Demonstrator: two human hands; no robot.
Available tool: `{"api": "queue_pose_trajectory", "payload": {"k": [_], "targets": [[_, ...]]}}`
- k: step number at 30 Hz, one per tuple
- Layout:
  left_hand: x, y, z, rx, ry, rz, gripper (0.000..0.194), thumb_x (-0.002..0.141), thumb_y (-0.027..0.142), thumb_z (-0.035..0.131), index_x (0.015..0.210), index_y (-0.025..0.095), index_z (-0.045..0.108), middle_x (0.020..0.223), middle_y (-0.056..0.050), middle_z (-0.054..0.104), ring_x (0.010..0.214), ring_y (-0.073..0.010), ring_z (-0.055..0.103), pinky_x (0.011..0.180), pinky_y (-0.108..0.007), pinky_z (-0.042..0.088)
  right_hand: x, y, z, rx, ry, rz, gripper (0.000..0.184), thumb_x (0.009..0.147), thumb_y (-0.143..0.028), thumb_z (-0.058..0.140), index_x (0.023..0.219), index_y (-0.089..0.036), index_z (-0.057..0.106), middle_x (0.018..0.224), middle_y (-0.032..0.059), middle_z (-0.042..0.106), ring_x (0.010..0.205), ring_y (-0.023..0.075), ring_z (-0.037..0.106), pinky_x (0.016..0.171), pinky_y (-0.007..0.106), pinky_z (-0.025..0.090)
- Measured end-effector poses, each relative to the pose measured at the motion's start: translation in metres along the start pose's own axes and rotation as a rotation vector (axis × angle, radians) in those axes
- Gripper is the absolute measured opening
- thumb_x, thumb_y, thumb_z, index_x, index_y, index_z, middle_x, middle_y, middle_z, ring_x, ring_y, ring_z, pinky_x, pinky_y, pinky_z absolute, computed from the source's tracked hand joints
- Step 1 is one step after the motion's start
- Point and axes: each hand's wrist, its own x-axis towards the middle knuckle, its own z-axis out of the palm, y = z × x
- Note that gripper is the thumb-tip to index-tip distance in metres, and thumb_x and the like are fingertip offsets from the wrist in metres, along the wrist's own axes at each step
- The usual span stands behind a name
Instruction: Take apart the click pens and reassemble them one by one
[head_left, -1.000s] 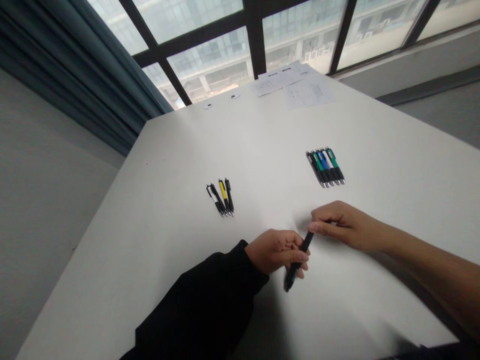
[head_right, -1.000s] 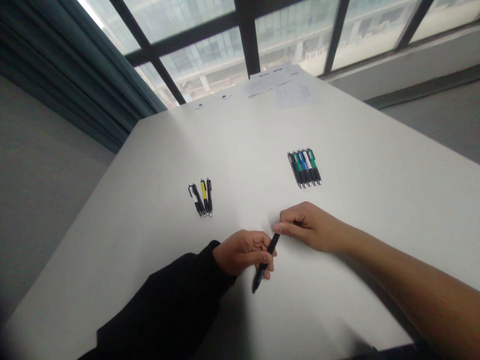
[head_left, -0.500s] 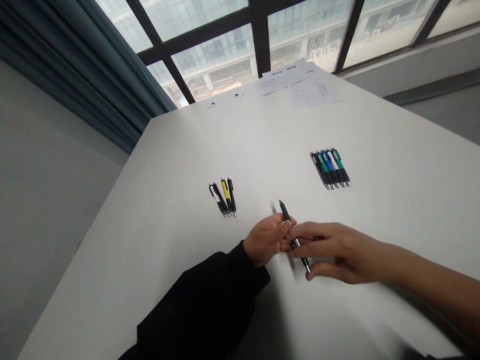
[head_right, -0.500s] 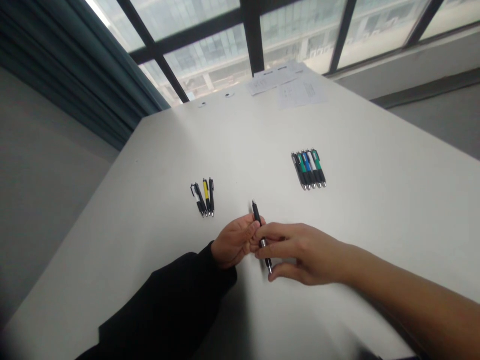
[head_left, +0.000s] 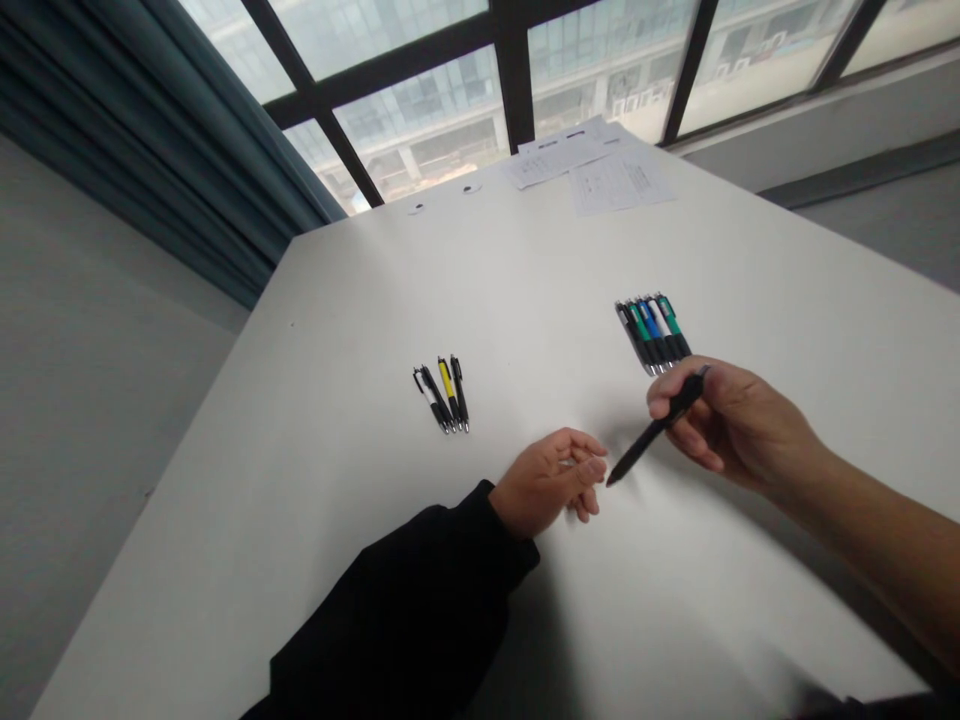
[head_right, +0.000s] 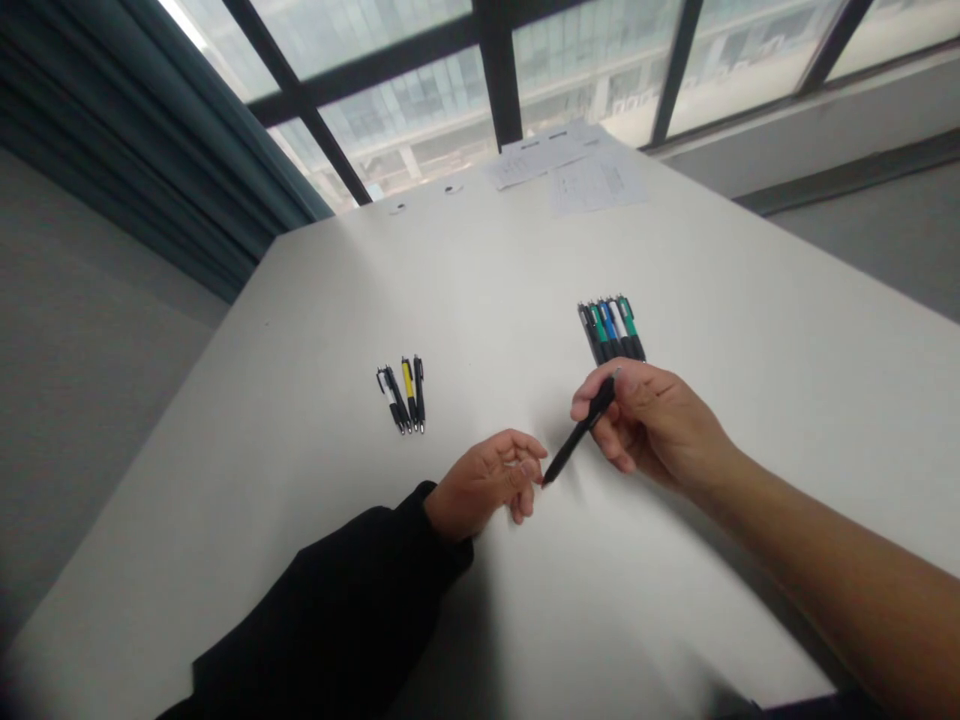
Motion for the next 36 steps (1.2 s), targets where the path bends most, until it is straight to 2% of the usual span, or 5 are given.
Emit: {"api": "queue_pose_trajectory", "payload": {"k": [4,11,24,28,36], "targets": [[-0.005,0.001,0.0,0.126,-0.161,-0.048,0.05,0.077,0.056,0.077,0.094,0.01,0.07,0.078,-0.006,0.069,0.055,-0.0078,0.056,0.047,-0.02,0.043,0.005,0.01,0.002,0.118,-0.043,0.15,0.045,0.073,-0.062,0.08,0.084,-0.02,0.068,0.078,0.0046,0.071,0.038,0.0061,0.043,0.028,0.02,0.028],[-0.007,0.001,-0.003,0.119,-0.214,-0.048,0.046,0.079,0.055,0.076,0.089,0.01,0.072,0.076,-0.006,0.069,0.056,-0.0082,0.056,0.048,-0.02,0.04,0.009,0.012,0.003,0.275,-0.078,0.315,0.037,0.081,-0.053,0.074,0.081,-0.016,0.073,0.075,0.0063,0.071,0.043,0.0065,0.049,0.034,0.017,0.039],[-0.007,-0.001,-0.004,0.126,-0.186,-0.049,0.047,0.077,0.056,0.077,0.087,0.01,0.07,0.076,-0.007,0.07,0.056,-0.0087,0.056,0.049,-0.02,0.04,0.011,0.009,0.004,0.227,-0.077,0.302,0.031,0.087,-0.047,0.066,0.081,-0.017,0.07,0.077,0.0063,0.069,0.044,0.008,0.046,0.035,0.021,0.036],[-0.004,-0.001,-0.004,0.126,-0.143,-0.019,0.048,0.077,0.057,0.075,0.087,0.01,0.068,0.078,-0.008,0.07,0.055,-0.0087,0.058,0.048,-0.02,0.041,0.01,0.017,0.006,0.098,-0.052,0.225,0.048,0.084,-0.066,0.065,0.09,-0.019,0.065,0.078,0.0051,0.068,0.05,0.012,0.054,0.042,0.025,0.043],[0.001,-0.005,-0.001,0.171,0.002,0.032,0.045,0.078,0.056,0.074,0.076,0.013,0.06,0.057,0.001,0.061,0.042,-0.0066,0.051,0.041,-0.019,0.04,-0.001,0.033,0.014,-0.437,-0.312,0.204,0.037,0.088,-0.05,0.07,0.076,-0.018,0.055,0.057,-0.0053,0.053,0.049,0.0087,0.04,0.046,0.022,0.03]]}}
